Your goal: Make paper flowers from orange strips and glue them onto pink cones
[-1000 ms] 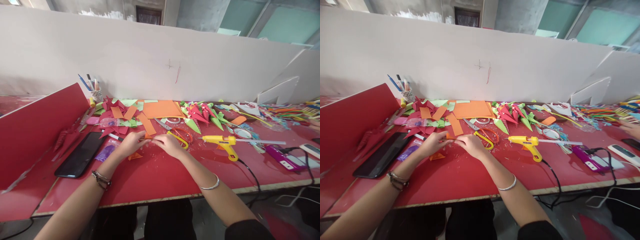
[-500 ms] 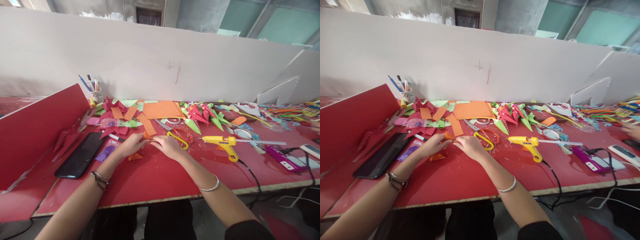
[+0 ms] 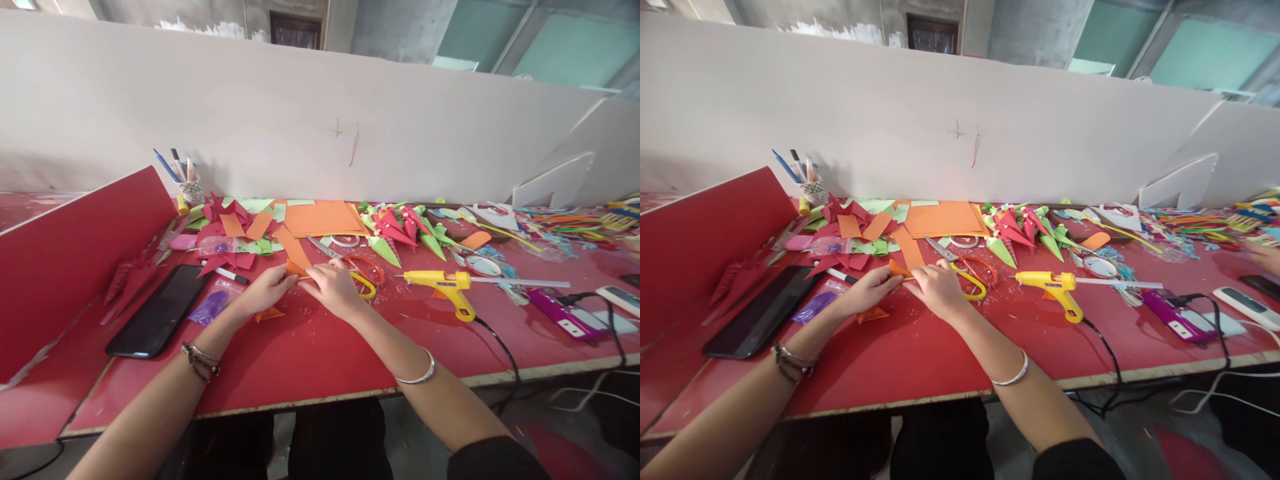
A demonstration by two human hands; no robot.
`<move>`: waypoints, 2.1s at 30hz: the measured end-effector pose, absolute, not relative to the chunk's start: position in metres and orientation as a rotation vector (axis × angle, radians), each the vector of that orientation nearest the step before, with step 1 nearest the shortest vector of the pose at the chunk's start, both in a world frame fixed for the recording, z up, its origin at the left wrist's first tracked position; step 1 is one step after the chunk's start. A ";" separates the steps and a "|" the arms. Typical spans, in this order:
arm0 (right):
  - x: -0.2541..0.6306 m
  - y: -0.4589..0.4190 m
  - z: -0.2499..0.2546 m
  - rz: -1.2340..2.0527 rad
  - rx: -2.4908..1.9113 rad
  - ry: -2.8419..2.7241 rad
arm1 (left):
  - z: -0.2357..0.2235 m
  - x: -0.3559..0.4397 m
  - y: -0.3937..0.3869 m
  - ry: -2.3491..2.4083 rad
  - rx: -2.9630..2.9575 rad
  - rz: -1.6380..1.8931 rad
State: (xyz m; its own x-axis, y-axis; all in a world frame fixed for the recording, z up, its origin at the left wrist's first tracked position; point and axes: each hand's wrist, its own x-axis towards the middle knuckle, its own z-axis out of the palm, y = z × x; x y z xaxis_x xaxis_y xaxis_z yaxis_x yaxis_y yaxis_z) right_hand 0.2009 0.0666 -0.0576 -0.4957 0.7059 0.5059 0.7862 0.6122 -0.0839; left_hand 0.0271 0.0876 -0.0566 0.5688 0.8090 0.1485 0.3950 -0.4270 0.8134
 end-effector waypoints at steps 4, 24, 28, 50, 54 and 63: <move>0.200 0.065 -0.056 -0.226 -1.214 -2.287 | -0.056 0.028 0.086 0.950 1.962 0.737; 0.205 0.065 -0.051 0.166 -1.199 -2.321 | -0.050 0.022 0.087 0.966 2.398 0.625; 0.207 0.066 -0.050 0.202 -1.162 -2.368 | -0.047 0.023 0.086 0.993 2.394 0.640; 0.215 0.077 -0.058 -0.204 -1.106 -2.433 | -0.048 0.018 0.089 1.019 2.311 0.691; 0.212 0.074 -0.055 -0.433 -1.084 -2.495 | -0.043 0.022 0.085 1.018 2.158 0.702; 0.203 0.069 -0.052 -0.511 -1.136 -2.490 | -0.039 0.022 0.082 0.966 1.805 0.600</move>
